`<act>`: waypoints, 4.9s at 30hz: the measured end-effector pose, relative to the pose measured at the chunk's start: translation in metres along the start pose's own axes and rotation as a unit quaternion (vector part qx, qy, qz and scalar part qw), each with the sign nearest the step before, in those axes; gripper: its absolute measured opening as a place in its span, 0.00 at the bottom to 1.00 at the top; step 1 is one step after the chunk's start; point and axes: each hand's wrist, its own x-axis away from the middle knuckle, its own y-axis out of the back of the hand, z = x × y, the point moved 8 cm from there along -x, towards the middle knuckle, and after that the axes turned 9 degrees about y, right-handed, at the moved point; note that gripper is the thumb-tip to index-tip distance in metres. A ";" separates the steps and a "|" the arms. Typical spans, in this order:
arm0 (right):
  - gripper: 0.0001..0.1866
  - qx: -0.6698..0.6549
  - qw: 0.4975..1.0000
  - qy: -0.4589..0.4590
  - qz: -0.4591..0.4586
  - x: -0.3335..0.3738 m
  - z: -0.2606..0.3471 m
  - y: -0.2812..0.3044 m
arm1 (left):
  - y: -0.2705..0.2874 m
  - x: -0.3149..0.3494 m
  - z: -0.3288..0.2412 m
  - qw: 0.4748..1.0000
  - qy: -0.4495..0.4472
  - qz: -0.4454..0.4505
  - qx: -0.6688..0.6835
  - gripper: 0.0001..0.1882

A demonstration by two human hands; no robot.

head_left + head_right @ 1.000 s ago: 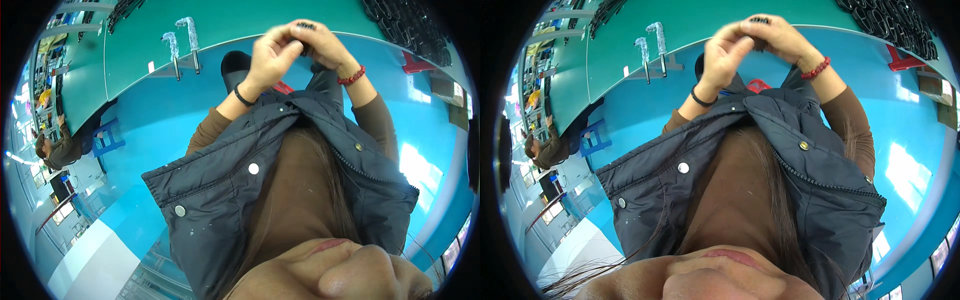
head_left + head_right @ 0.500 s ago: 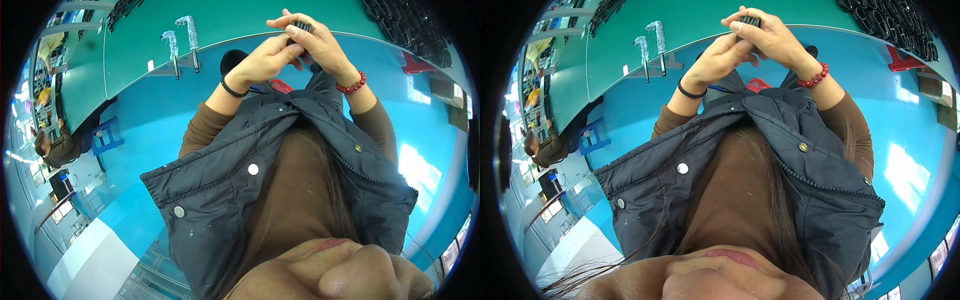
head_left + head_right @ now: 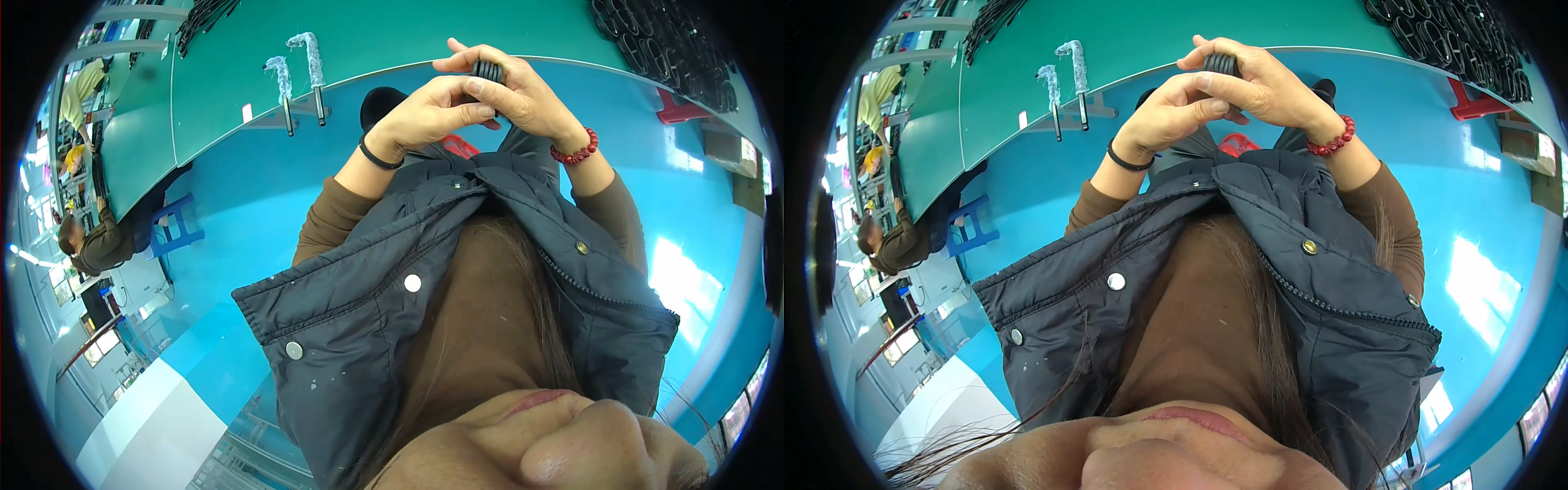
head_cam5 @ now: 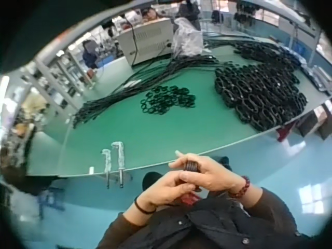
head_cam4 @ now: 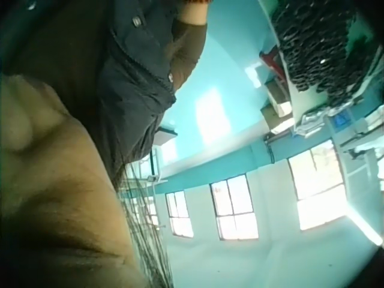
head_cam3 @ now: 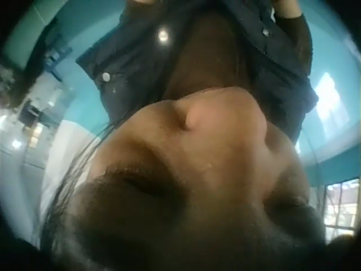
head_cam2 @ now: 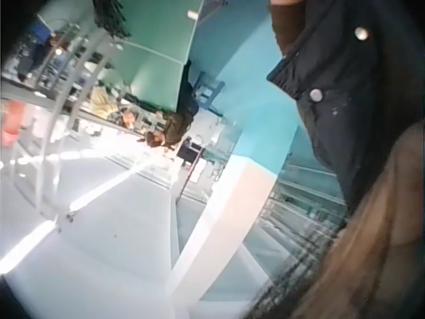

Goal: The person coils individual cables by hand, secures each coiled bundle with a rubber band, and places the bundled cables onto the table.

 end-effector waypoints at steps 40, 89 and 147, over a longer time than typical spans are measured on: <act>0.20 -0.095 0.991 -0.091 0.007 -0.025 -0.047 -0.013 | 0.029 -0.004 0.006 0.993 -0.043 -0.071 -0.079 0.11; 0.16 -0.164 0.977 -0.124 0.061 -0.032 -0.064 0.025 | 0.085 -0.042 -0.016 0.961 -0.072 -0.030 0.264 0.13; 0.19 -0.160 0.979 -0.111 -0.053 -0.048 -0.042 0.024 | 0.061 -0.012 -0.012 0.976 -0.013 -0.167 0.140 0.17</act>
